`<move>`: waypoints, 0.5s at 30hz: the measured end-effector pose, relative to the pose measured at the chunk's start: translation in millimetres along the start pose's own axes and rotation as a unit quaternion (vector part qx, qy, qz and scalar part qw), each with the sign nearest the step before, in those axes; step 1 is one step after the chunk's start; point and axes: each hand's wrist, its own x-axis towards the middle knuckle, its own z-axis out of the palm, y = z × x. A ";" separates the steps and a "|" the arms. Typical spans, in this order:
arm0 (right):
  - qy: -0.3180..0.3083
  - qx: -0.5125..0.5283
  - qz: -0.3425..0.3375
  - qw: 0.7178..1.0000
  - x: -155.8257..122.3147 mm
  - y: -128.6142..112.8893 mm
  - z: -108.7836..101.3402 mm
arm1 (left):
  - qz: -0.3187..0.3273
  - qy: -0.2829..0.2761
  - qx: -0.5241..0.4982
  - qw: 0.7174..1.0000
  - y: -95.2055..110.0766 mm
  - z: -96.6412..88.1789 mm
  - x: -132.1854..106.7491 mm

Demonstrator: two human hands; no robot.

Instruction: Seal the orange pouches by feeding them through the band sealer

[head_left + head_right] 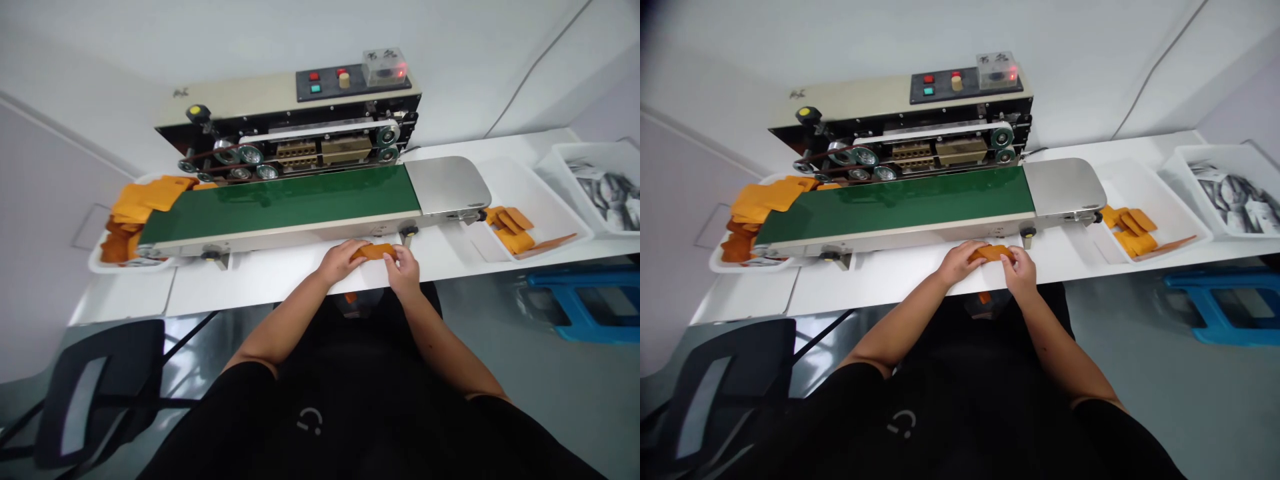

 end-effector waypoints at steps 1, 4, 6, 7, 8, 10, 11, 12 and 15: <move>0.019 0.023 -0.005 1.000 1.1 -7.4 -6.1 | -0.001 -0.002 0.003 1.000 0.0 0.1 0.1; 0.077 0.112 -0.024 0.990 16.5 -41.2 -29.0 | -0.005 -0.014 0.015 1.000 -0.6 -0.1 0.2; 0.075 0.164 -0.035 0.983 40.3 -67.8 -45.7 | -0.004 -0.022 0.022 1.000 -1.2 -0.6 0.3; 0.069 0.176 -0.031 0.982 56.0 -80.0 -53.8 | -0.003 -0.024 0.024 0.999 -1.5 -0.8 0.4; 0.066 0.185 -0.022 0.980 73.8 -90.6 -61.4 | -0.002 -0.024 0.026 0.999 -1.8 -0.9 0.4; 0.060 0.191 0.008 0.980 112.1 -105.3 -74.2 | 0.001 -0.021 0.025 0.999 -2.4 -1.1 0.4; 0.054 0.186 0.034 0.981 131.1 -109.4 -78.9 | 0.003 -0.019 0.024 1.000 -2.6 -1.1 0.4; 0.050 0.177 0.059 0.981 149.0 -111.7 -82.4 | 0.003 -0.018 0.023 1.000 -2.9 -1.1 0.4; 0.020 0.156 0.109 0.981 190.1 -112.9 -84.2 | 0.008 -0.016 0.017 1.000 -3.7 -0.8 0.4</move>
